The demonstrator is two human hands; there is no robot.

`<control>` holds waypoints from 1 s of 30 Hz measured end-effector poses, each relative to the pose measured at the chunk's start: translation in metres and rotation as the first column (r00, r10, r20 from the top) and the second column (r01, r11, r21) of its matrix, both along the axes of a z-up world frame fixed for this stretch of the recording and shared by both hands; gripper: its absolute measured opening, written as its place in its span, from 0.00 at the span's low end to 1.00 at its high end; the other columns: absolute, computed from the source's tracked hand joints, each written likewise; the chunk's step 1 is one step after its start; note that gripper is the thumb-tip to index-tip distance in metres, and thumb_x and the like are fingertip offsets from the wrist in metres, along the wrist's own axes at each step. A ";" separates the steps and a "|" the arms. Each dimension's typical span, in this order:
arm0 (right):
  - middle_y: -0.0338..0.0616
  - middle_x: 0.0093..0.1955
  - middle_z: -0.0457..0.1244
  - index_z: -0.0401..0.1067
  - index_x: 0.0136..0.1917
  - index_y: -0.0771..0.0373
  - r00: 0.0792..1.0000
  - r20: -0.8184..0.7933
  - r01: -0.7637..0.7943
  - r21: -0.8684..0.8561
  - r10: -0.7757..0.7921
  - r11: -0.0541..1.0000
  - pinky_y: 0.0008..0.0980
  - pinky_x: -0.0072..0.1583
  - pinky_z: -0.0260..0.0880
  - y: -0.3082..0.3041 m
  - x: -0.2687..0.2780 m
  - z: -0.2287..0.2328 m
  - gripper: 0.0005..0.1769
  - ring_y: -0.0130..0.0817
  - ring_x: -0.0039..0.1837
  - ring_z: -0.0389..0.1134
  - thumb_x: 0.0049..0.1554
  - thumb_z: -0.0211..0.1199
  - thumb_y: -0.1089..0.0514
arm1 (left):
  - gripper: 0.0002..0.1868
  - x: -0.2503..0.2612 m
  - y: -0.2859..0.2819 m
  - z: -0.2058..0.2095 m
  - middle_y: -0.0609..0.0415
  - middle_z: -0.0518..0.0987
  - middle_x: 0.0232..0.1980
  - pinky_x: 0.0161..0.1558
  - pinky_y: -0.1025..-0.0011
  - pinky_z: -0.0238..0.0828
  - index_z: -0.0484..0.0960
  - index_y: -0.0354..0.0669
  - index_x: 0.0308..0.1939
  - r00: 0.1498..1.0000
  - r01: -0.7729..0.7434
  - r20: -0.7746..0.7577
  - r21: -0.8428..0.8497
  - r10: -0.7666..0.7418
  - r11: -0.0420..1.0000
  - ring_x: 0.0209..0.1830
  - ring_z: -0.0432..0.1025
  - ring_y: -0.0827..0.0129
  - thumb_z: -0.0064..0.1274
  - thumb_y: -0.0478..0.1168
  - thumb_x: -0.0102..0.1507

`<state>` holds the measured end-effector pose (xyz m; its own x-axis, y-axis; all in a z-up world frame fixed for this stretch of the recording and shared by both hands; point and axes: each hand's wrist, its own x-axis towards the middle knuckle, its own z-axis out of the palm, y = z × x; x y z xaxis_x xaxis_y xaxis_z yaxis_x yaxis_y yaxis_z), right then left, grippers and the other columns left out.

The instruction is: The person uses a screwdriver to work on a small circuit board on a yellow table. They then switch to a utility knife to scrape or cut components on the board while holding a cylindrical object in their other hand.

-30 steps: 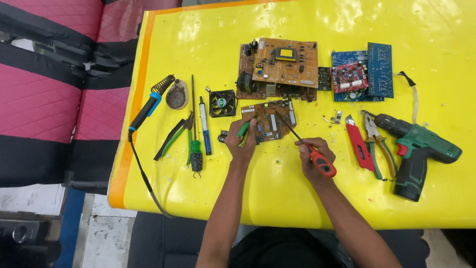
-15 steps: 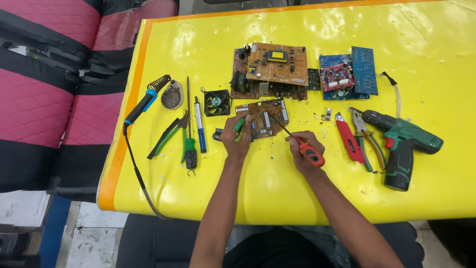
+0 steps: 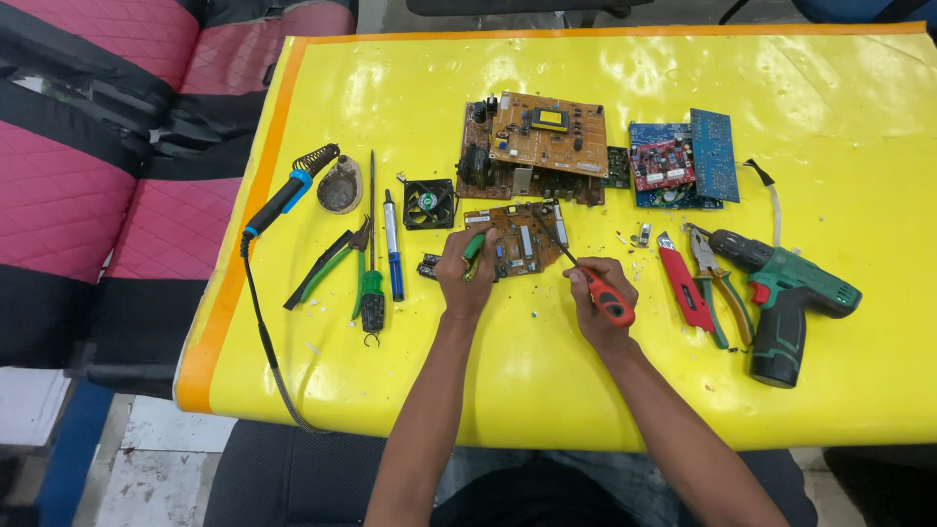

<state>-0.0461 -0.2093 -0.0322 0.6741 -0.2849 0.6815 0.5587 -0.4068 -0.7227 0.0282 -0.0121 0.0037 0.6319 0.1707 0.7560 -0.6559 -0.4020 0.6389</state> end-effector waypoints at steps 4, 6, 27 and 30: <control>0.52 0.40 0.71 0.71 0.53 0.70 0.999 -0.038 -0.020 0.054 0.022 0.998 0.34 0.46 0.75 -0.007 0.004 0.002 0.12 0.41 0.43 0.76 0.67 0.62 0.57 | 0.06 0.002 0.002 -0.002 0.54 0.81 0.38 0.37 0.64 0.82 0.85 0.45 0.47 1.000 -0.016 -0.006 0.003 0.017 1.000 0.36 0.81 0.56 0.62 0.39 0.68; 0.52 0.39 0.71 0.72 0.52 0.71 0.998 -0.055 -0.026 0.039 0.028 0.999 0.34 0.46 0.75 -0.013 0.009 0.010 0.12 0.40 0.42 0.75 0.67 0.63 0.57 | 0.06 0.002 0.000 -0.001 0.54 0.82 0.38 0.36 0.63 0.82 0.85 0.45 0.48 1.000 0.000 -0.012 -0.033 -0.001 0.999 0.37 0.81 0.55 0.63 0.39 0.68; 0.45 0.38 0.66 0.65 0.54 0.67 0.991 -0.018 -0.131 0.122 0.135 0.984 0.31 0.49 0.77 -0.031 0.060 0.002 0.11 0.34 0.41 0.74 0.70 0.58 0.56 | 0.05 0.002 -0.002 0.007 0.52 0.82 0.37 0.35 0.67 0.82 0.86 0.43 0.47 0.996 -0.090 -0.030 -0.047 0.089 0.995 0.34 0.81 0.59 0.62 0.37 0.68; 0.45 0.38 0.67 0.67 0.53 0.68 0.993 -0.001 -0.120 0.090 0.120 0.989 0.32 0.49 0.77 -0.030 0.056 0.001 0.12 0.35 0.41 0.74 0.68 0.60 0.55 | 0.06 0.007 -0.004 -0.001 0.50 0.82 0.35 0.32 0.66 0.81 0.87 0.41 0.45 0.997 -0.068 -0.050 -0.028 0.066 0.997 0.33 0.81 0.57 0.65 0.37 0.66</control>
